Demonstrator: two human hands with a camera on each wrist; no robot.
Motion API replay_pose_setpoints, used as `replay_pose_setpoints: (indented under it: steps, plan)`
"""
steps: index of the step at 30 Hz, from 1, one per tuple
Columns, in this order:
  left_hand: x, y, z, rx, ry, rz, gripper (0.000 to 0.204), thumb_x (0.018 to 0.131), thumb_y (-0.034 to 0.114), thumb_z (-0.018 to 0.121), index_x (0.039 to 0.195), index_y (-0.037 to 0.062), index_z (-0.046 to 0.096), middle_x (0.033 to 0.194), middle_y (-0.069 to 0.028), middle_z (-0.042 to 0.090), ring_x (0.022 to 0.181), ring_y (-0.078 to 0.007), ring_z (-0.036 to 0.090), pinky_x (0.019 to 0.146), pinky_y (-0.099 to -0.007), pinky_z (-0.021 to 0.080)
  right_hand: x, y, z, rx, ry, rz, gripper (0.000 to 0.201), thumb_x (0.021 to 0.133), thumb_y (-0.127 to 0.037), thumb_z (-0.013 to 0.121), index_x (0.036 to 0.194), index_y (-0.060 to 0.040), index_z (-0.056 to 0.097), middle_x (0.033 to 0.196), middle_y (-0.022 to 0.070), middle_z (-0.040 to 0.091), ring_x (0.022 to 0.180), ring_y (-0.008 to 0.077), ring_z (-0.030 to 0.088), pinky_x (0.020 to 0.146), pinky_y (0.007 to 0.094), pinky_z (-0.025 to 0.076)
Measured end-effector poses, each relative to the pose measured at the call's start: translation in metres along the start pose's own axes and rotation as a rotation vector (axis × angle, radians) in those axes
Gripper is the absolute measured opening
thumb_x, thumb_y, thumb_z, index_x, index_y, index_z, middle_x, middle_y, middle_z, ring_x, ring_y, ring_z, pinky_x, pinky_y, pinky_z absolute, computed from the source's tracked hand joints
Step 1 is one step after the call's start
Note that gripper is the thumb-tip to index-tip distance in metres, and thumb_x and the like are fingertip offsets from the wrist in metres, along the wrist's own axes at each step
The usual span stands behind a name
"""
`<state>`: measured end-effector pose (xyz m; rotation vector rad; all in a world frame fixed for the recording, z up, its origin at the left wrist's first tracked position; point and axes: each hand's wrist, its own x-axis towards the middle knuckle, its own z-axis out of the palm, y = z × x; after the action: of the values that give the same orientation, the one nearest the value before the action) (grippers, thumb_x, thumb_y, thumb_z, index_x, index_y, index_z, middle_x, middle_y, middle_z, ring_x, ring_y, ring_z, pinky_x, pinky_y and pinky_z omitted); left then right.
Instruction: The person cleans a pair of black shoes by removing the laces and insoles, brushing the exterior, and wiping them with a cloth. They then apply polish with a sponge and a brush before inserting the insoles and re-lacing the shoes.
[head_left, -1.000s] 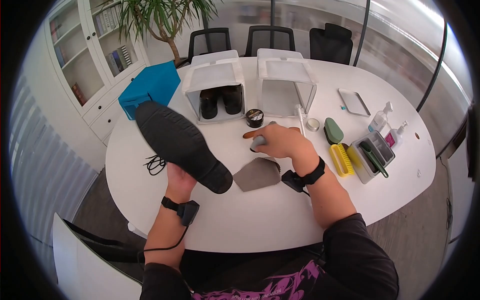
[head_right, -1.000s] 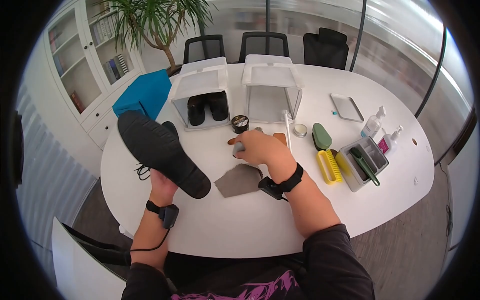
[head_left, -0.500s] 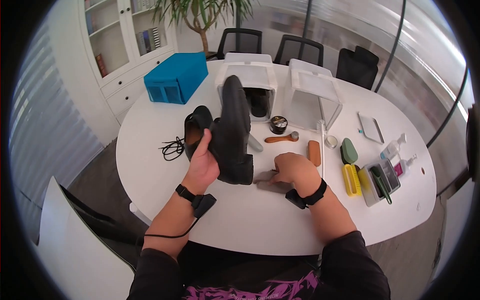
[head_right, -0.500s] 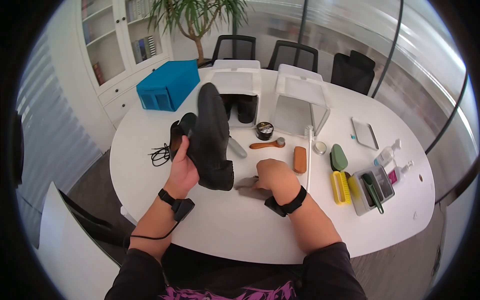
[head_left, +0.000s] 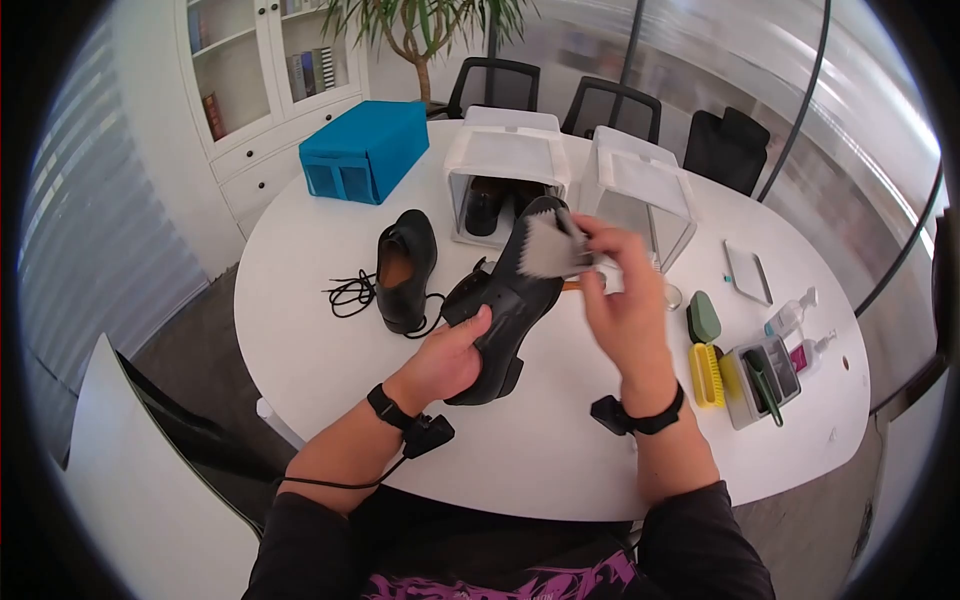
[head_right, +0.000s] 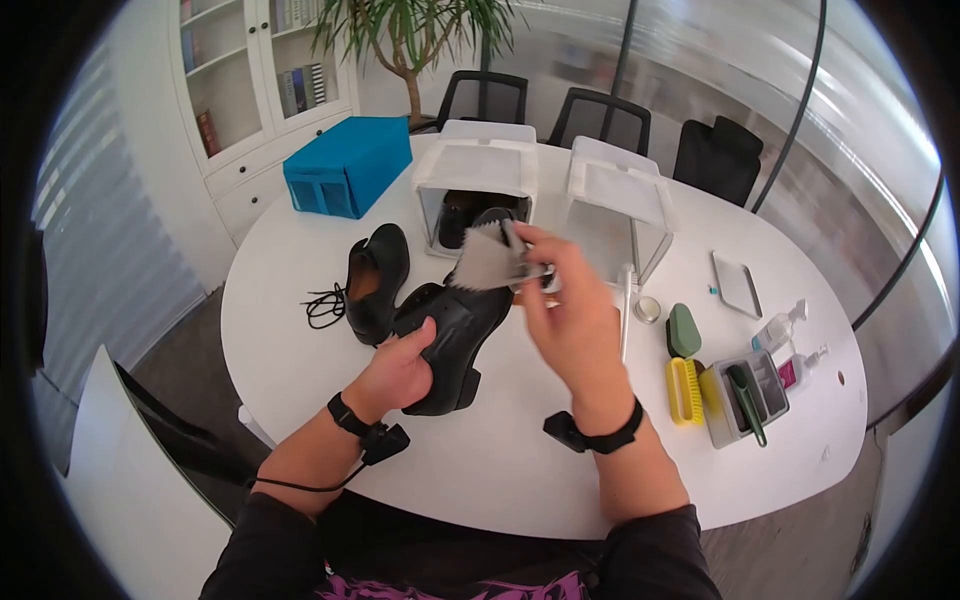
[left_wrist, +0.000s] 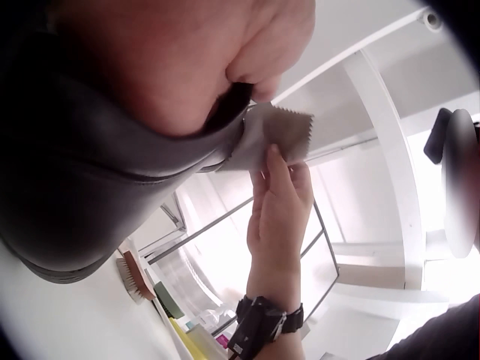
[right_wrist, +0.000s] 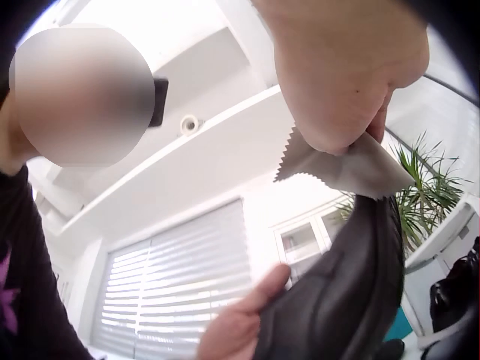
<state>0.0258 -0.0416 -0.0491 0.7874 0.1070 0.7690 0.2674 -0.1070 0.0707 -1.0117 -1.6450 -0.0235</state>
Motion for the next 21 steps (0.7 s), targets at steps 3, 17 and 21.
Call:
replay_pose_setpoints:
  steps: [3,17,21]
  plan:
    - [0.002,-0.004,0.006,0.050,-0.005,0.058,0.058,0.125,0.038,0.055,0.171,0.0038,0.049,0.169,-0.0098,0.060,0.154,-0.0244,0.058,0.131,-0.0458,0.045,-0.021,0.018,0.035,-0.140,-0.094,-0.136,0.030,0.101,0.009,0.071,0.126,-0.0019,0.060,0.156,0.0213,0.072,0.144,0.0396,0.071,0.105,0.0458,0.066]
    - [0.002,0.020,-0.019,-0.103,0.156,0.150,0.078,0.121,0.070,0.044,0.138,-0.0019,0.068,0.121,-0.0142,0.077,0.115,-0.0277,0.073,0.114,-0.0434,0.055,-0.083,0.007,0.085,0.040,-0.438,-0.006,0.031,0.107,-0.003,0.068,0.134,-0.0028,0.052,0.142,0.0226,0.078,0.101,0.0469,0.081,0.083,0.0507,0.067]
    - [0.000,0.019,-0.023,-0.118,0.137,0.121,0.077,0.120,0.071,0.044,0.128,-0.0008,0.073,0.117,-0.0149,0.079,0.115,-0.0282,0.074,0.114,-0.0431,0.055,-0.087,0.008,0.086,0.086,-0.399,0.003,0.042,0.108,-0.006,0.068,0.147,-0.0008,0.054,0.131,0.0303,0.079,0.098,0.0510,0.080,0.084,0.0533,0.067]
